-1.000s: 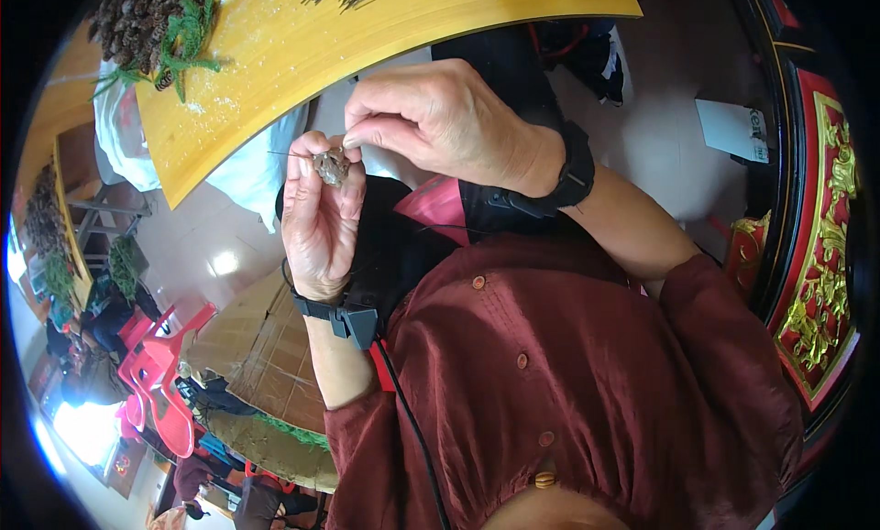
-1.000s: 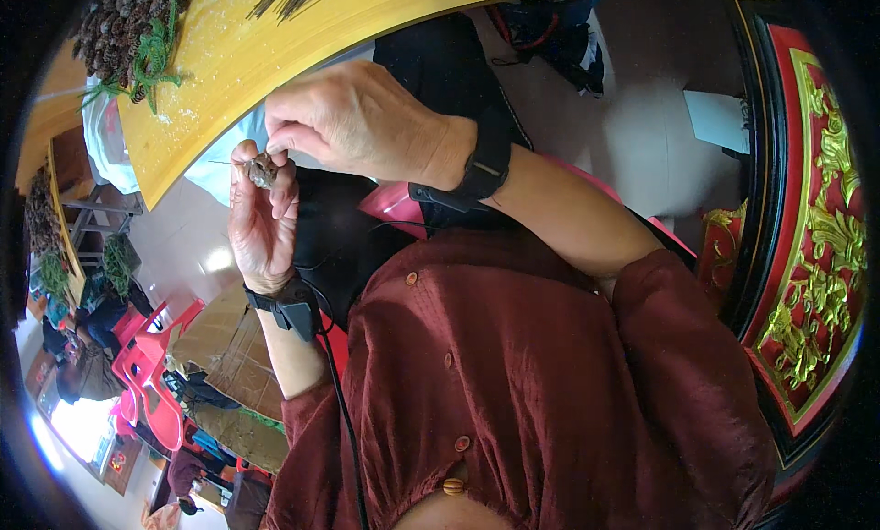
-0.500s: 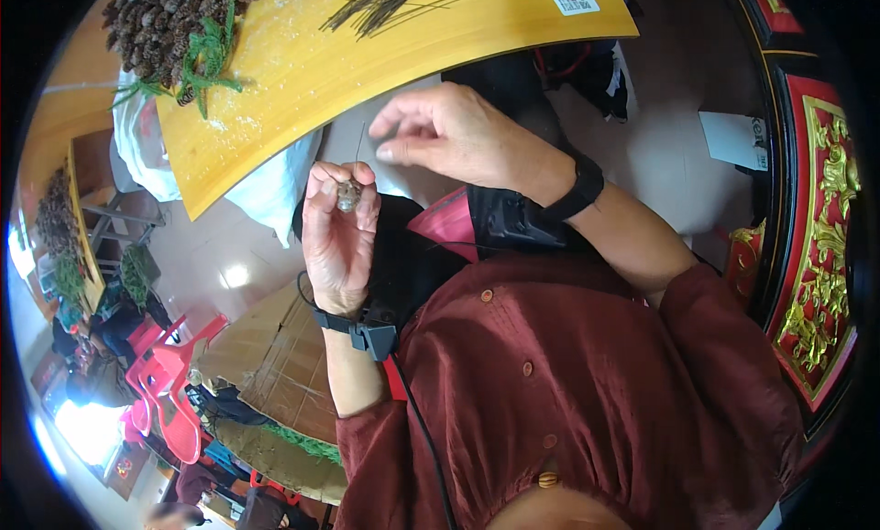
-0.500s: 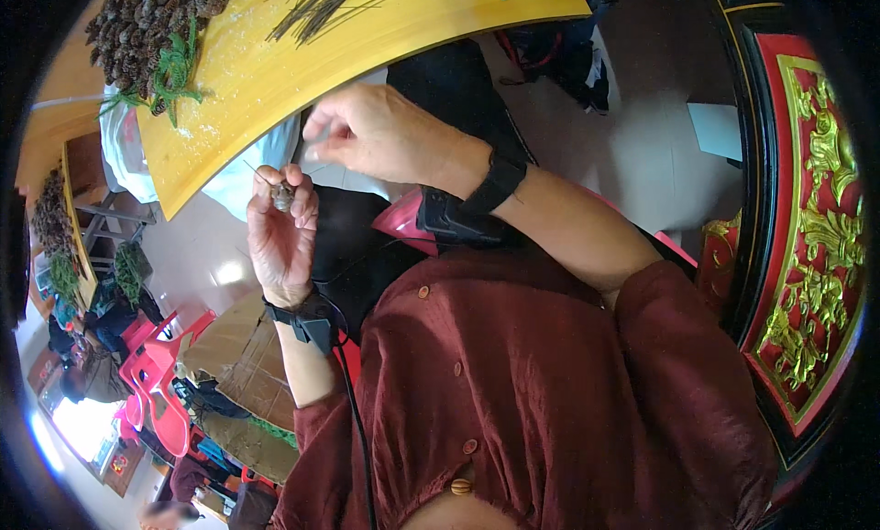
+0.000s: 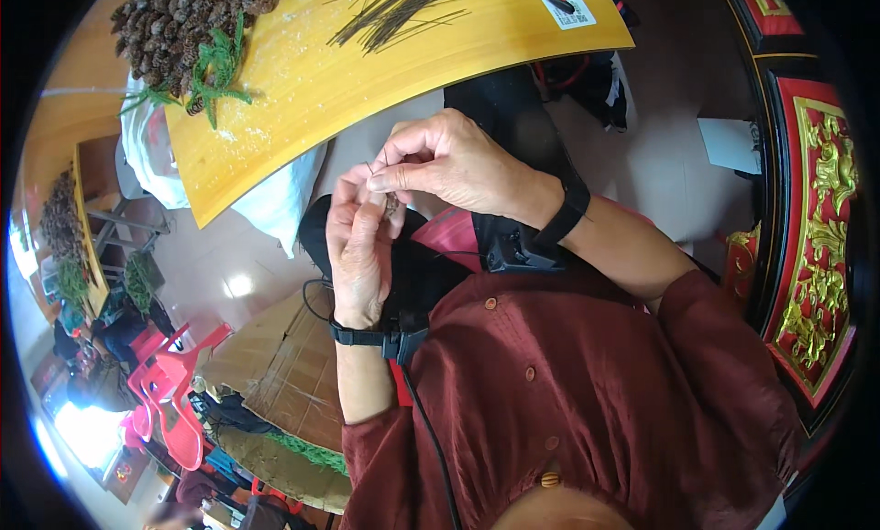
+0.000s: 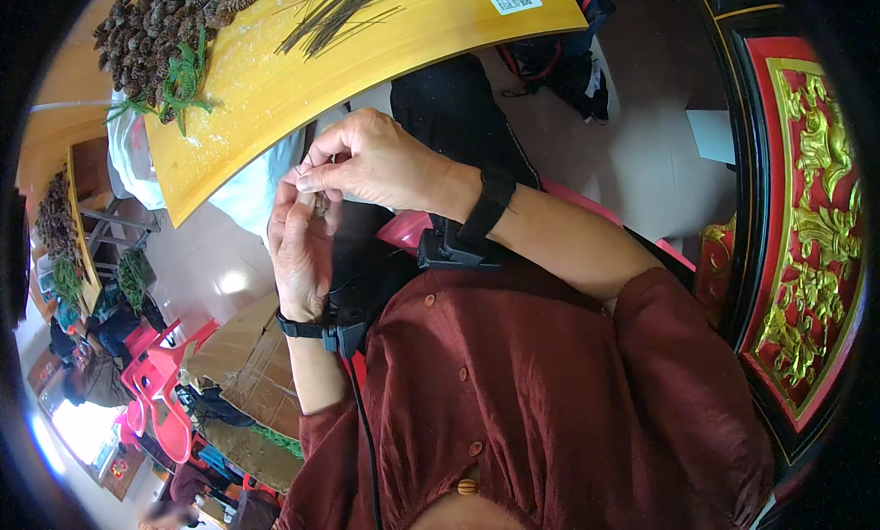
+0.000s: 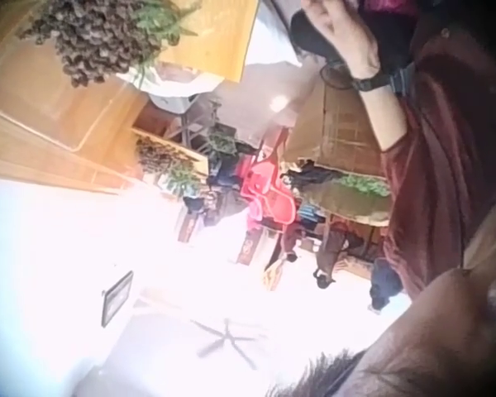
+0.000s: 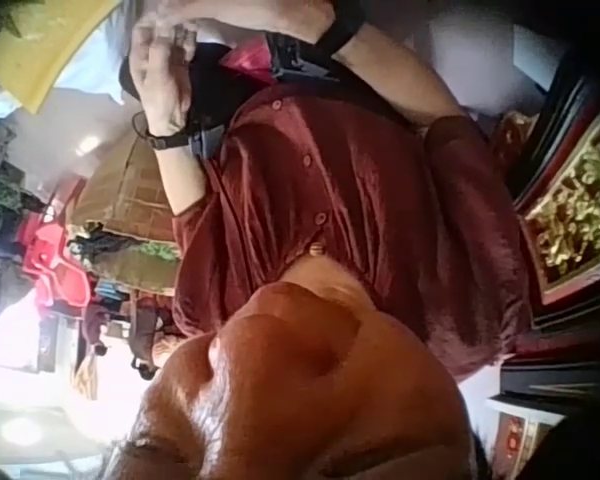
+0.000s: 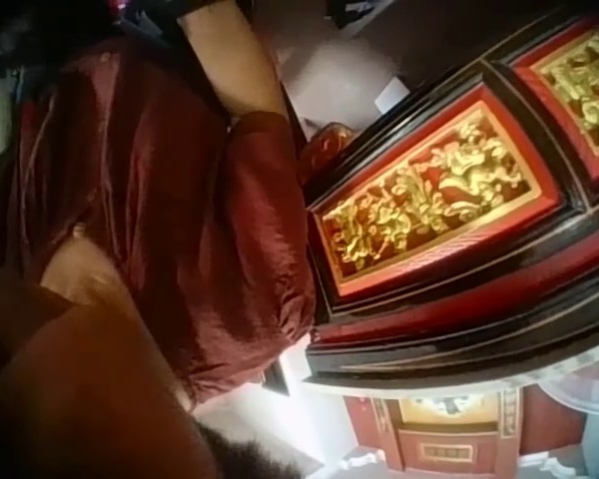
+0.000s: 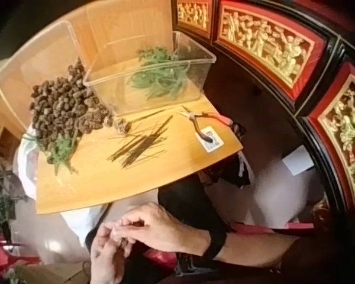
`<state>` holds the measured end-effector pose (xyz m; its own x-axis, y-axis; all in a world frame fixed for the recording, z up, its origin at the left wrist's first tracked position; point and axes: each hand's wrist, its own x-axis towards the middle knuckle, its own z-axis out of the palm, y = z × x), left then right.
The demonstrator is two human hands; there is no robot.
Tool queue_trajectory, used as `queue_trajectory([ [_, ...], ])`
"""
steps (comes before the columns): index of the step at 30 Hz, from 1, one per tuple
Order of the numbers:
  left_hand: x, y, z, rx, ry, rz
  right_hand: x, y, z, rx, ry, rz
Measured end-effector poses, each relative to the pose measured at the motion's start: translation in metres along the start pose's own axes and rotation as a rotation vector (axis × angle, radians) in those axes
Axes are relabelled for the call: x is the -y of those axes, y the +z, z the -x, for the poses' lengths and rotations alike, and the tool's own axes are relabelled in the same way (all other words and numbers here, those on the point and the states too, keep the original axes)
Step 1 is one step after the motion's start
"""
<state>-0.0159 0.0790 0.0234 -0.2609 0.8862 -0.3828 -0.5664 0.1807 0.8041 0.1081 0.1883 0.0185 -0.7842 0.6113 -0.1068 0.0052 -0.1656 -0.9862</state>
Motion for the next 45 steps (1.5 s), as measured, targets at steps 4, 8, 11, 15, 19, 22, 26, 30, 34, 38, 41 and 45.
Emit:
queue_trajectory([
  [4, -0.007, -0.009, -0.001, 0.157, -0.087, -0.052, -0.001, 0.007, -0.001, -0.047, -0.045, -0.075],
  [8, -0.011, -0.012, 0.003, 0.086, -0.113, -0.030, -0.001, 0.015, -0.003, -0.069, -0.092, -0.074],
  [11, -0.009, -0.023, 0.002, 0.142, -0.107, 0.020, -0.001, 0.015, -0.005, -0.061, -0.096, -0.107],
  [15, -0.012, -0.021, 0.001, 0.152, -0.112, 0.037, 0.005, 0.014, -0.005, -0.098, -0.107, -0.078],
  [19, -0.011, -0.022, 0.002, 0.106, -0.086, -0.037, 0.004, 0.019, -0.005, -0.251, -0.274, 0.294],
  [22, -0.010, -0.019, 0.001, 0.067, -0.070, -0.124, -0.005, 0.021, -0.006, -0.302, -0.471, 0.506],
  [26, -0.006, -0.019, -0.001, 0.057, -0.069, -0.193, -0.007, 0.013, -0.007, -0.182, -0.390, 0.357],
  [30, -0.002, -0.019, 0.000, 0.105, -0.070, -0.099, -0.018, 0.011, -0.007, -0.214, -0.326, 0.337],
  [34, -0.001, -0.018, 0.002, 0.073, -0.071, -0.094, -0.018, 0.011, -0.006, -0.183, -0.088, 0.175],
  [38, -0.004, -0.027, 0.001, 0.024, -0.083, -0.127, -0.008, 0.013, -0.004, -0.099, -0.045, 0.120],
  [41, -0.007, -0.030, 0.000, -0.002, -0.091, -0.068, -0.016, 0.014, -0.004, -0.077, -0.151, 0.156],
  [45, -0.007, -0.031, 0.000, 0.050, -0.119, -0.023, -0.013, 0.015, -0.002, -0.049, -0.103, 0.179],
])
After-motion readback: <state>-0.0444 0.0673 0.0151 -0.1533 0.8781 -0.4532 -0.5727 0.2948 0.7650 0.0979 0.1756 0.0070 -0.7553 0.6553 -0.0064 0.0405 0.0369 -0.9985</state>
